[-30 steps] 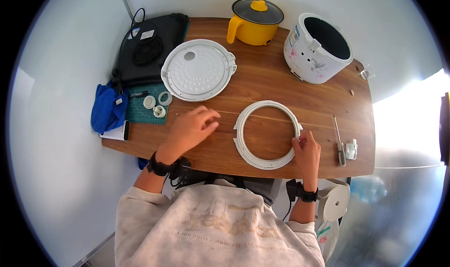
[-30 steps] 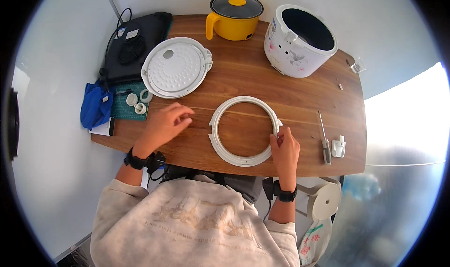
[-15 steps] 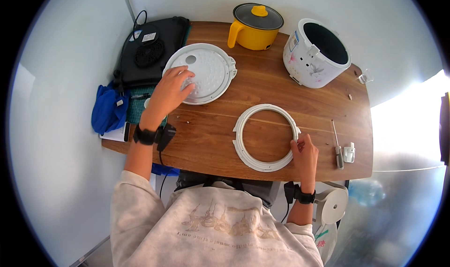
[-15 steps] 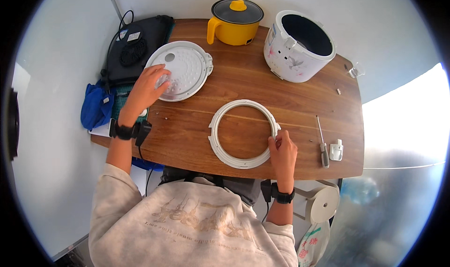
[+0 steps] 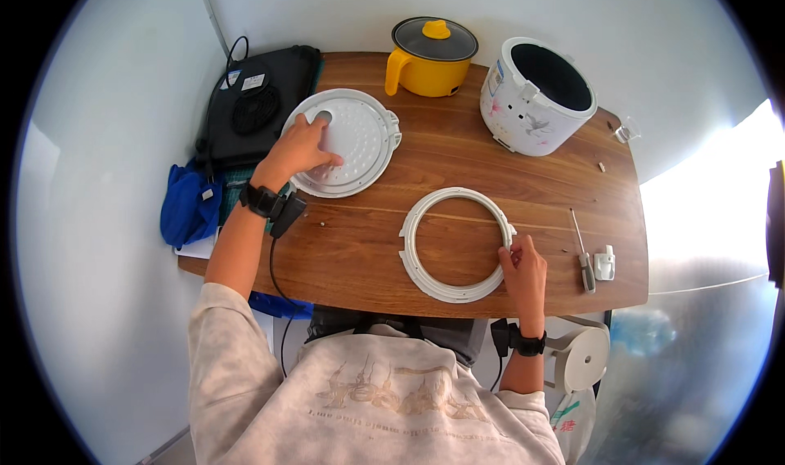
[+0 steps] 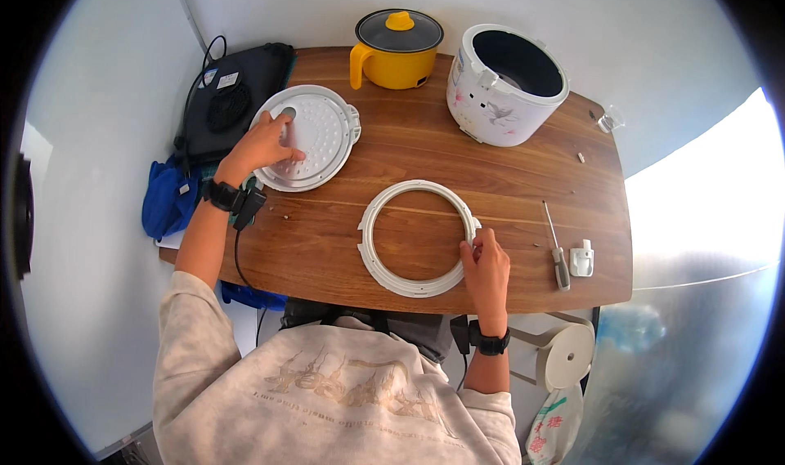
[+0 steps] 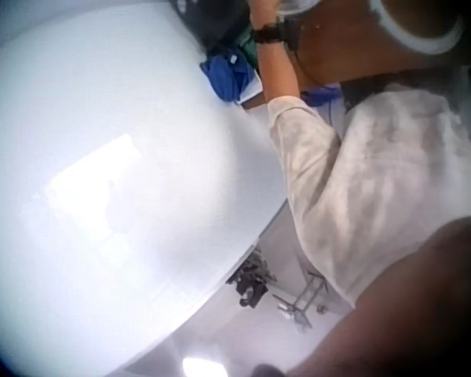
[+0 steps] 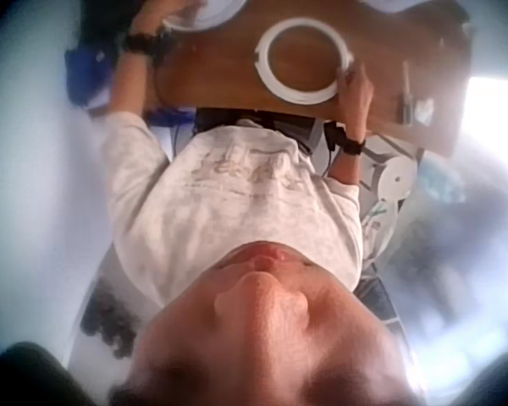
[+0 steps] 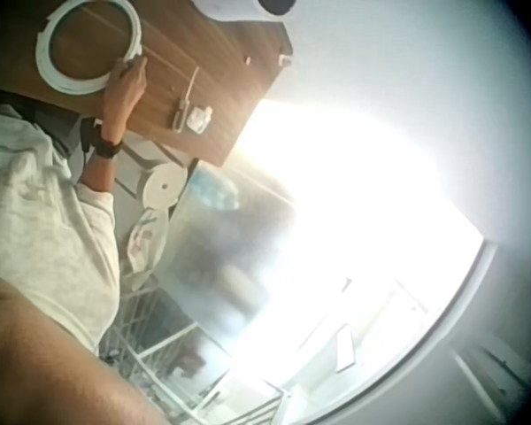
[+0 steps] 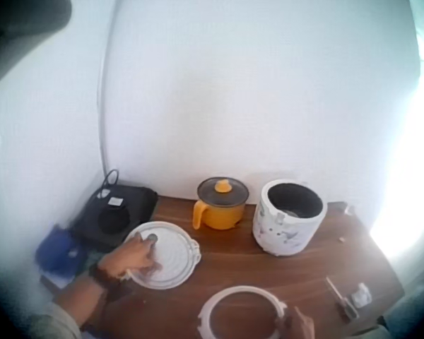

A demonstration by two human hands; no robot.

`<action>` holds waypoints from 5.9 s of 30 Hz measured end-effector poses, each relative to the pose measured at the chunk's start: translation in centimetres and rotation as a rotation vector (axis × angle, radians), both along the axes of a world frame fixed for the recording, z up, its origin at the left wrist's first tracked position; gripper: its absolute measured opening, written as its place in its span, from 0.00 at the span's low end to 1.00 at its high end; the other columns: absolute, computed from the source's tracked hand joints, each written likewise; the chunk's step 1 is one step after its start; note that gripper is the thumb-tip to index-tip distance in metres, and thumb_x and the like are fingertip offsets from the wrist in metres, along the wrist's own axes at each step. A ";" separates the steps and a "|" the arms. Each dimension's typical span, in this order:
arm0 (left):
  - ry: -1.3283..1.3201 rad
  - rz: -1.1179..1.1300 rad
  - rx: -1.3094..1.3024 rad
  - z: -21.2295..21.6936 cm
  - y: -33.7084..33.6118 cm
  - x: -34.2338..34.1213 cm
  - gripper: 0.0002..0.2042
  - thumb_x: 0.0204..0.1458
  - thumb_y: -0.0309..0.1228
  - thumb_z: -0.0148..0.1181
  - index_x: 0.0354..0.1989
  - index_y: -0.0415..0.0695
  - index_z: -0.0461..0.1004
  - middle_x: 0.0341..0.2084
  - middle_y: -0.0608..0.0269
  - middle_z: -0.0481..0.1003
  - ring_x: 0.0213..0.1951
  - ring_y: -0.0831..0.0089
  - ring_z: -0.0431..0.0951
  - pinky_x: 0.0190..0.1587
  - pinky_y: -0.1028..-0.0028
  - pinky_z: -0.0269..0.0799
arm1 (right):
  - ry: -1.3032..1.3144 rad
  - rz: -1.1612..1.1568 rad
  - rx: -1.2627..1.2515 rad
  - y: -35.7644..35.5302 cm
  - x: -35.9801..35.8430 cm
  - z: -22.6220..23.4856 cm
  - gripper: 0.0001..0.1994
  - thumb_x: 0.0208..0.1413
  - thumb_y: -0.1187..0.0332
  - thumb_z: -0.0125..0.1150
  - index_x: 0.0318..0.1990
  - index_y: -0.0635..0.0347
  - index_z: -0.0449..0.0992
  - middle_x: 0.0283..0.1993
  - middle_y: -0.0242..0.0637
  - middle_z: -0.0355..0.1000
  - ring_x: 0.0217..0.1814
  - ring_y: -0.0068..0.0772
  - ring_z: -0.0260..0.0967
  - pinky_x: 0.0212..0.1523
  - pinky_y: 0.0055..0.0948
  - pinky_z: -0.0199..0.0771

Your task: The person assembles a white plastic lid by fitting a circular gasket into its groove, then uses a screwdriver to fasten screws into the lid. The person handles the lid, gasket, and screws on a wooden table.

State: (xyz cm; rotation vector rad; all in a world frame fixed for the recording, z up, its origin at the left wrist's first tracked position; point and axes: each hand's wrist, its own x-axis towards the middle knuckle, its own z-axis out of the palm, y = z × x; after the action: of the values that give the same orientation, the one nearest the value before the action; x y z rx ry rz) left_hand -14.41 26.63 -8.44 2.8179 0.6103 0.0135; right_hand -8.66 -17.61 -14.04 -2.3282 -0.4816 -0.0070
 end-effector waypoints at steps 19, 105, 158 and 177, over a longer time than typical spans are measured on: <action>-0.477 -0.032 0.113 6.2 -4.2 -1.9 0.21 0.45 0.36 0.76 0.44 0.44 0.73 0.41 0.58 0.69 0.46 0.58 0.77 0.48 0.62 0.75 | -0.018 0.033 0.022 -0.6 -0.2 0.1 0.12 0.57 0.68 0.68 0.40 0.62 0.70 0.25 0.43 0.70 0.26 0.44 0.70 0.30 0.38 0.70; -0.100 -0.306 -0.704 -2.7 -16.9 -5.0 0.23 0.49 0.28 0.74 0.55 0.41 0.77 0.56 0.59 0.68 0.50 0.69 0.76 0.52 0.68 0.83 | 0.316 0.006 0.347 -1.9 -0.8 -0.8 0.24 0.61 0.69 0.64 0.63 0.60 0.70 0.21 0.38 0.69 0.21 0.31 0.65 0.28 0.30 0.67; -0.224 -0.276 -0.750 -5.0 -15.8 -5.2 0.27 0.52 0.36 0.74 0.59 0.43 0.74 0.69 0.55 0.62 0.56 0.67 0.76 0.49 0.72 0.80 | 0.455 0.104 0.350 -0.9 -2.5 0.8 0.13 0.61 0.67 0.66 0.50 0.62 0.80 0.25 0.36 0.74 0.25 0.24 0.68 0.31 0.26 0.70; -0.215 -0.222 -0.718 -5.0 -15.8 -4.9 0.25 0.62 0.29 0.63 0.66 0.40 0.65 0.52 0.56 0.73 0.52 0.71 0.75 0.49 0.74 0.77 | 0.349 0.031 0.332 -0.9 -1.1 0.4 0.21 0.61 0.69 0.65 0.60 0.64 0.72 0.30 0.38 0.74 0.28 0.31 0.70 0.35 0.29 0.73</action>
State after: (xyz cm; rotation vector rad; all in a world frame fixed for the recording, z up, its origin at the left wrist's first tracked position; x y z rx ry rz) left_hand -19.30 10.83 -13.47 2.1301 0.1892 0.0457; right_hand -9.76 -18.49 -13.65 -1.9429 -0.3119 0.3069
